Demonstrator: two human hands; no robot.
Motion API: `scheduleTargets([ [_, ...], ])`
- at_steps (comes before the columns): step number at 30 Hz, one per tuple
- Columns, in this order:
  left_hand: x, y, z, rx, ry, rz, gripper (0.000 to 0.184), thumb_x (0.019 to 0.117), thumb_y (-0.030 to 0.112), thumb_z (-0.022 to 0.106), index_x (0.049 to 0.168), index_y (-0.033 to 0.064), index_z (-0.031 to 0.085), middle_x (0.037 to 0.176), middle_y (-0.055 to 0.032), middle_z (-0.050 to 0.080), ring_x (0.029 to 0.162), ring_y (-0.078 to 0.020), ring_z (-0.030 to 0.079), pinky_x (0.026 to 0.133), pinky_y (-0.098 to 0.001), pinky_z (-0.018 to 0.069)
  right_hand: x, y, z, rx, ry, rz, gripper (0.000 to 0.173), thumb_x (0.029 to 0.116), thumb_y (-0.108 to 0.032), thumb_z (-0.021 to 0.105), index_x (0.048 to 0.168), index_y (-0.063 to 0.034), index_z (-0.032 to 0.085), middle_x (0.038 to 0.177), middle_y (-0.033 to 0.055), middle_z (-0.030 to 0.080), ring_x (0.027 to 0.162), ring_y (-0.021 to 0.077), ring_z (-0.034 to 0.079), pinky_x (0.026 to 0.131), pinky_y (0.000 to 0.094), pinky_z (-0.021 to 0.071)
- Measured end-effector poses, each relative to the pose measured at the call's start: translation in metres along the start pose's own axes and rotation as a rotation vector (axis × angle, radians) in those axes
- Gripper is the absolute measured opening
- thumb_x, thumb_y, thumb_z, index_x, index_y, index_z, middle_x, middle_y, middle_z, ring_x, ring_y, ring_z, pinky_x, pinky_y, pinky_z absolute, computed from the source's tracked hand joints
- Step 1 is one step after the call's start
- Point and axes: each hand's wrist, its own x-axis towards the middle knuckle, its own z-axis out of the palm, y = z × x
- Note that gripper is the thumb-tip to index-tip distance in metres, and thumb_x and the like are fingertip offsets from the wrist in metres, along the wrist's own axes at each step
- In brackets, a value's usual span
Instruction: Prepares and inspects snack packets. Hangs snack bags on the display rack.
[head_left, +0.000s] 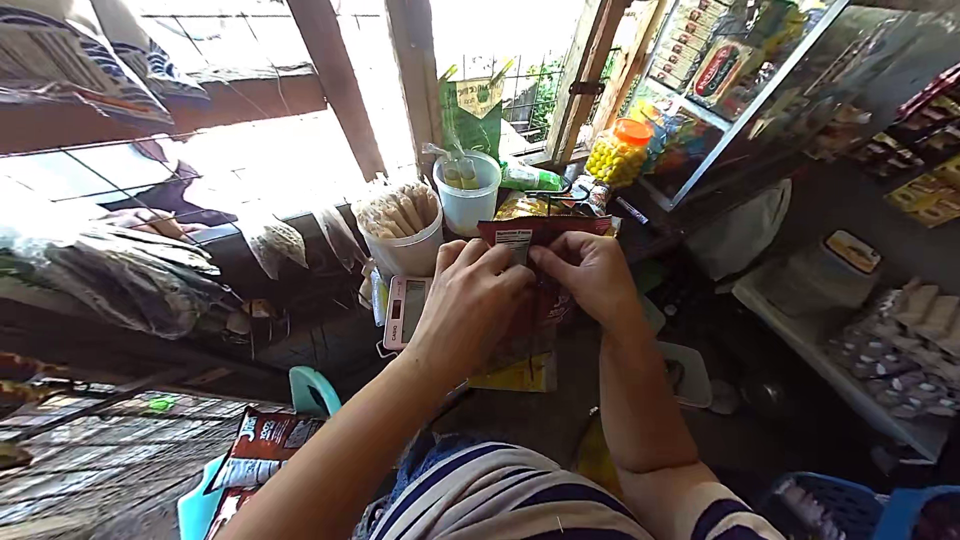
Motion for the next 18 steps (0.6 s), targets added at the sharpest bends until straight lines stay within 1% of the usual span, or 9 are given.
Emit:
scheduleTargets([
  [1,0.000,-0.001,0.001,0.010,0.014,0.035,0.012,0.0951,0.014,0.066,0.095,0.0124,0.078,0.087,-0.0073,0.067,0.087,-0.0276,0.064,0.093,-0.0526,0.0438,0.004,0.002,-0.001,0.023,-0.017,0.006,0.018,0.0957,-0.024,0.073,0.086,-0.0098,0.071,0.065,-0.0011,0.065,0.047,0.0042,0.052,0.043,0.0198,0.0427],
  [2,-0.001,-0.001,0.001,0.033,0.027,0.067,0.014,0.0953,0.011,0.064,0.093,0.0139,0.078,0.086,-0.0062,0.067,0.087,-0.0263,0.064,0.097,-0.0535,0.0424,0.009,0.003,-0.002,0.045,-0.037,0.012,0.017,0.0958,-0.022,0.073,0.085,-0.0091,0.070,0.065,-0.0016,0.065,0.046,0.0027,0.051,0.043,0.0183,0.0413],
  [4,-0.005,0.004,-0.002,0.067,0.023,0.116,0.016,0.0953,0.008,0.064,0.092,0.0155,0.077,0.087,-0.0044,0.068,0.090,-0.0250,0.064,0.107,-0.0579,0.0376,0.019,0.006,-0.003,0.099,-0.054,0.027,0.017,0.0956,-0.019,0.073,0.084,-0.0069,0.070,0.064,-0.0027,0.065,0.046,0.0002,0.050,0.043,0.0162,0.0412],
  [6,-0.011,0.012,-0.007,0.070,0.002,0.158,0.016,0.0949,0.006,0.064,0.093,0.0160,0.077,0.088,-0.0030,0.068,0.092,-0.0238,0.065,0.112,-0.0613,0.0339,0.030,0.010,-0.004,0.161,-0.029,0.052,0.016,0.0950,-0.016,0.072,0.083,-0.0056,0.070,0.064,-0.0048,0.064,0.047,-0.0020,0.049,0.045,0.0154,0.0412],
  [8,-0.019,0.024,-0.014,0.074,-0.024,0.185,0.017,0.0970,0.006,0.060,0.094,0.0140,0.075,0.089,-0.0028,0.069,0.091,-0.0227,0.067,0.113,-0.0619,0.0348,0.036,0.012,-0.007,0.218,-0.002,0.065,0.016,0.0953,-0.014,0.072,0.082,-0.0055,0.069,0.063,-0.0051,0.063,0.046,-0.0020,0.048,0.044,0.0151,0.0410],
  [10,-0.029,0.033,-0.026,0.081,-0.036,0.185,0.020,0.1002,0.006,0.056,0.095,0.0112,0.074,0.088,-0.0039,0.068,0.086,-0.0225,0.067,0.111,-0.0619,0.0383,0.038,0.011,-0.011,0.241,0.006,0.060,0.016,0.0956,-0.014,0.071,0.082,-0.0057,0.068,0.062,-0.0046,0.064,0.046,-0.0016,0.050,0.044,0.0148,0.0417],
  [12,-0.041,0.038,-0.039,0.056,-0.070,0.188,0.021,0.1010,0.007,0.054,0.094,0.0132,0.072,0.086,-0.0026,0.066,0.084,-0.0224,0.065,0.108,-0.0611,0.0396,0.038,0.009,-0.016,0.212,0.057,0.027,0.016,0.0951,-0.015,0.072,0.083,-0.0057,0.068,0.063,-0.0045,0.064,0.047,-0.0011,0.053,0.045,0.0155,0.0450],
  [15,-0.055,0.048,-0.045,-0.001,-0.123,0.227,0.023,0.1026,0.008,0.050,0.092,0.0145,0.069,0.087,-0.0007,0.064,0.086,-0.0206,0.064,0.108,-0.0578,0.0397,0.043,0.013,-0.023,0.188,0.179,0.001,0.015,0.0952,-0.016,0.072,0.086,-0.0048,0.068,0.064,-0.0041,0.064,0.047,-0.0005,0.053,0.046,0.0168,0.0470],
  [18,-0.059,0.048,-0.041,-0.035,-0.086,0.185,0.022,0.1039,0.010,0.047,0.097,0.0141,0.067,0.093,-0.0012,0.066,0.093,-0.0190,0.065,0.111,-0.0545,0.0385,0.036,0.005,-0.025,0.113,0.143,-0.014,0.017,0.0958,-0.020,0.072,0.089,-0.0048,0.070,0.067,-0.0025,0.066,0.048,0.0018,0.056,0.047,0.0194,0.0495],
])
